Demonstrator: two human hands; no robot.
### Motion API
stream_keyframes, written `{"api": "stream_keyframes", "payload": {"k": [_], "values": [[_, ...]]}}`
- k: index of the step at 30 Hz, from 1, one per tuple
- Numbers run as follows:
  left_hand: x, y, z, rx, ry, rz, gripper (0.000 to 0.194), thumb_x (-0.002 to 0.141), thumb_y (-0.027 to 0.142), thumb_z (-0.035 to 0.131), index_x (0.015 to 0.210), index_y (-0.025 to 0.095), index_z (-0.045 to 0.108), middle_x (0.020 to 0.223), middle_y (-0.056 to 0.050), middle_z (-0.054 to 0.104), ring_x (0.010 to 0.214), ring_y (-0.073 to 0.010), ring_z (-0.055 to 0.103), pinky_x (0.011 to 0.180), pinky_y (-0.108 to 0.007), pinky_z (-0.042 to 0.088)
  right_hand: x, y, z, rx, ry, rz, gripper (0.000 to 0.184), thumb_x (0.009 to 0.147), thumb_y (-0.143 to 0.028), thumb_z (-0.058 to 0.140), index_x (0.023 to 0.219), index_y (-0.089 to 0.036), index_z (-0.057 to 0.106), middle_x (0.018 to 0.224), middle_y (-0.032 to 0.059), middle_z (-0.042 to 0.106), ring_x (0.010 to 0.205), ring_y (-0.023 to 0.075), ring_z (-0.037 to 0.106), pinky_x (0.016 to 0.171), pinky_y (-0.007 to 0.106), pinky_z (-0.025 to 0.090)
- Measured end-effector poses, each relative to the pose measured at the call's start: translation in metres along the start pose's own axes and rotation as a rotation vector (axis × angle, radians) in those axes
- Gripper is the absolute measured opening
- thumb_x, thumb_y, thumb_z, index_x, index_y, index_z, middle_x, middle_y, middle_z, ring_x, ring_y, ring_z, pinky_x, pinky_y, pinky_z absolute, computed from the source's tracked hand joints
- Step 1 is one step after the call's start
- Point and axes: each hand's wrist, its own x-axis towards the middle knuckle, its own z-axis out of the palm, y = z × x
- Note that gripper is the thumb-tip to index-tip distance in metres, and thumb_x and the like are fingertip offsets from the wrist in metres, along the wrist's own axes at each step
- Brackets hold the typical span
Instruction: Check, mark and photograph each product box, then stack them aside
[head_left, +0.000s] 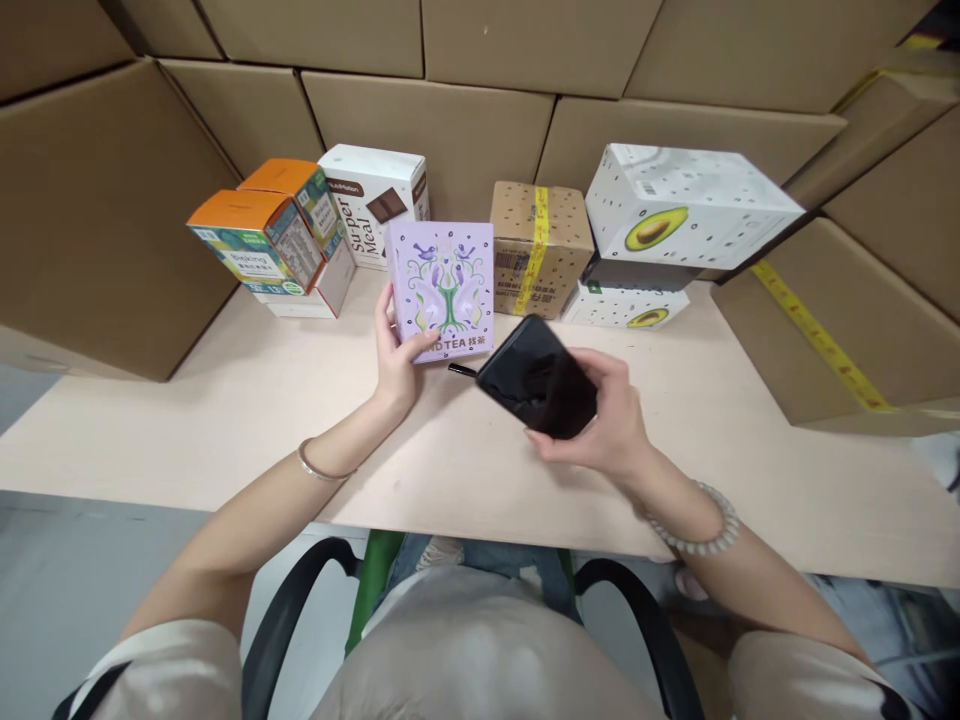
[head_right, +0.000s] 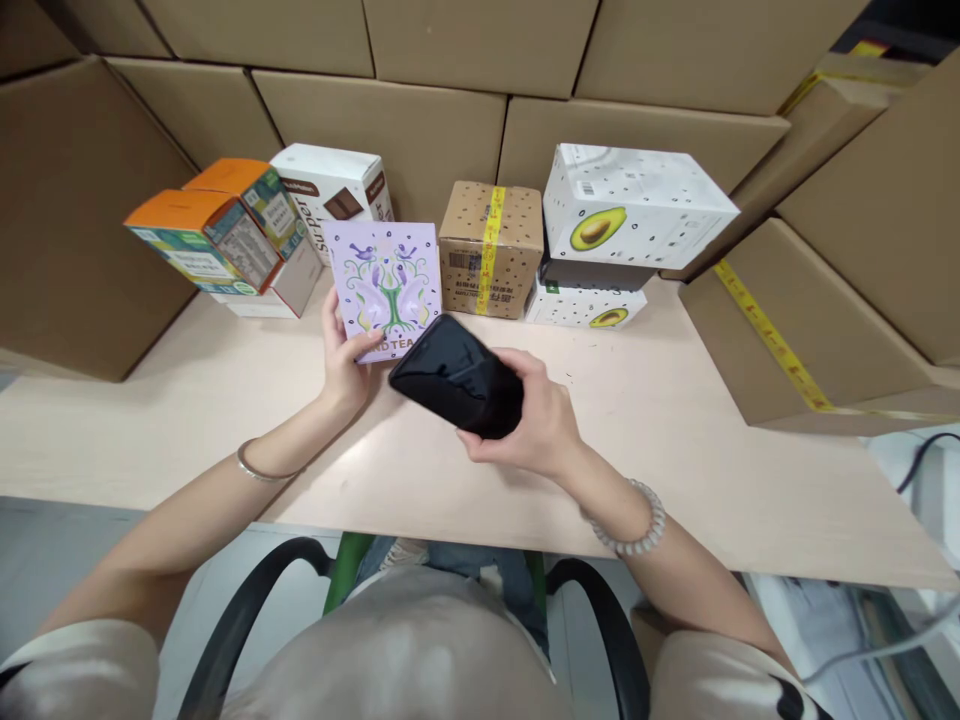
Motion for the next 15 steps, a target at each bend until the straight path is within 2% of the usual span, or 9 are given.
{"api": "stream_keyframes", "payload": {"k": [2, 5, 10, 15], "values": [[0.0002, -0.0022, -0.0012, 0.023, -0.021, 0.018, 0.101, 0.053, 0.041, 0.1, 0.142, 0.035, 0.053, 0.15, -0.005, 0.063, 0.145, -0.0339, 0.058, 0.124, -0.047, 0.048, -0.0013, 0.0032, 0.0007, 0.019, 0.134, 0.001, 0.095, 0.064, -0.044, 0.084, 0.145, -0.028, 0.037, 0.132, 0.0119, 0.066, 0.115, 0.0346, 0.073, 0.092, 0.05, 0.064], [0.0003, -0.0042, -0.0025, 0.031, -0.035, 0.031, 0.104, 0.051, 0.046, 0.102, 0.143, 0.035, 0.053, 0.15, -0.005, 0.063, 0.145, -0.0341, 0.059, 0.124, -0.048, 0.048, -0.0012, 0.0057, 0.0005, 0.035, 0.209, -0.001, 0.09, 0.067, -0.049, 0.082, 0.145, -0.028, 0.041, 0.133, 0.0119, 0.063, 0.122, 0.0353, 0.069, 0.098, 0.052, 0.063], [0.0003, -0.0041, -0.0033, 0.038, -0.039, 0.024, 0.105, 0.051, 0.047, 0.103, 0.143, 0.035, 0.053, 0.15, -0.006, 0.063, 0.146, -0.0345, 0.057, 0.125, -0.049, 0.047, -0.0017, 0.0043, 0.0004, 0.004, 0.188, 0.003, 0.094, 0.069, -0.051, 0.082, 0.149, -0.026, 0.039, 0.136, 0.0138, 0.059, 0.123, 0.0353, 0.067, 0.098, 0.051, 0.064], [0.0003, -0.0037, -0.0036, 0.023, -0.032, 0.005, 0.107, 0.05, 0.045, 0.104, 0.144, 0.034, 0.053, 0.148, -0.006, 0.064, 0.144, -0.035, 0.059, 0.122, -0.049, 0.049, -0.0026, 0.0011, 0.0014, 0.034, 0.17, -0.065, 0.096, 0.072, -0.047, 0.082, 0.153, -0.025, 0.036, 0.139, 0.0146, 0.058, 0.125, 0.0347, 0.068, 0.102, 0.051, 0.063]]}}
